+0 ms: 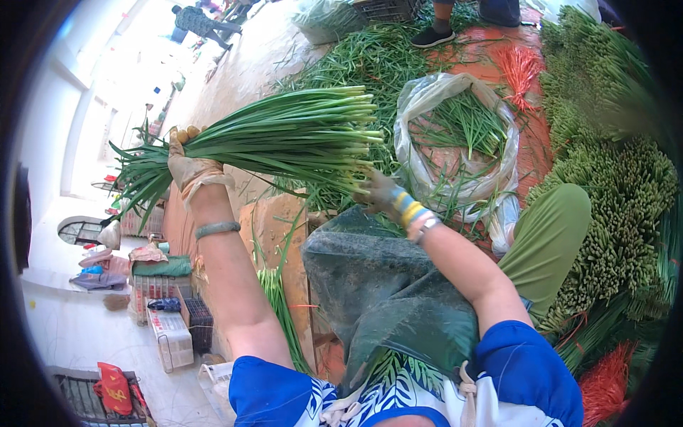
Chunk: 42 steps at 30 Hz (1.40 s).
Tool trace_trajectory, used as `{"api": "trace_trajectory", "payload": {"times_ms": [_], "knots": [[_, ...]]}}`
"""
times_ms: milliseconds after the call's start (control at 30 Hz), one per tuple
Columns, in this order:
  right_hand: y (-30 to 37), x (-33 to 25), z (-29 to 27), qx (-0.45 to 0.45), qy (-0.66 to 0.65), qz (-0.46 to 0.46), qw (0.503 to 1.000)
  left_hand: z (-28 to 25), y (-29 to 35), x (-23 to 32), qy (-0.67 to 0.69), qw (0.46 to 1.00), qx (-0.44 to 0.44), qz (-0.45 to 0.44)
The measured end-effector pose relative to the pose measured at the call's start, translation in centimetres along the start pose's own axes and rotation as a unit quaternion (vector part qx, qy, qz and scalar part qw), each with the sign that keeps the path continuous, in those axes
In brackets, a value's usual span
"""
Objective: The person gathers stalks of green vegetables into a bundle, aligns the roots, and secures the bundle with a red tie before placing it with other bundles.
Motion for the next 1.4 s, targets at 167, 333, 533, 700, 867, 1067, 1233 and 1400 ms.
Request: {"api": "trace_trajectory", "payload": {"times_ms": [167,333,533,700,867,1067,1233,1400], "knots": [[0.0,0.4,0.3,0.042,-0.034,0.021,0.998,0.3,0.6,0.8,-0.002,1.0,-0.012,0.007],[-1.1,6.4,-9.1,0.071,0.188,0.127,0.971,2.6,1.3,0.4,0.022,0.999,-0.05,-0.001],[0.7,-1.4,4.1,-0.008,-0.213,-0.013,0.977,2.0,1.2,0.2,0.035,0.996,-0.075,-0.02],[2.6,-1.3,2.5,-0.028,-0.034,0.005,0.999,2.3,3.1,1.4,0.017,0.998,-0.058,0.006],[2.6,4.3,-6.3,0.093,-0.04,0.097,0.99,3.2,3.6,0.8,0.01,0.999,-0.048,0.009],[2.4,-0.8,0.9,0.047,-0.189,0.033,0.98,3.1,5.1,-1.5,-0.01,0.999,-0.03,-0.004],[1.6,-1.1,1.2,-0.037,-0.199,-0.033,0.979,3.6,5.6,-3.4,0.01,0.999,0.005,-0.032],[3.4,0.5,-1.9,-0.041,0.031,-0.032,0.998,2.9,5.5,-3.8,-0.012,0.999,0.002,-0.035]]}}
Point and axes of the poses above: each hand's wrist, its own y-axis away from the middle knuckle, its own z-axis out of the palm, x = y × z, the point moved 2 cm from there along -y, towards the middle knuckle, and after that the axes turned 7 degrees about x, right-handed, at the moved point
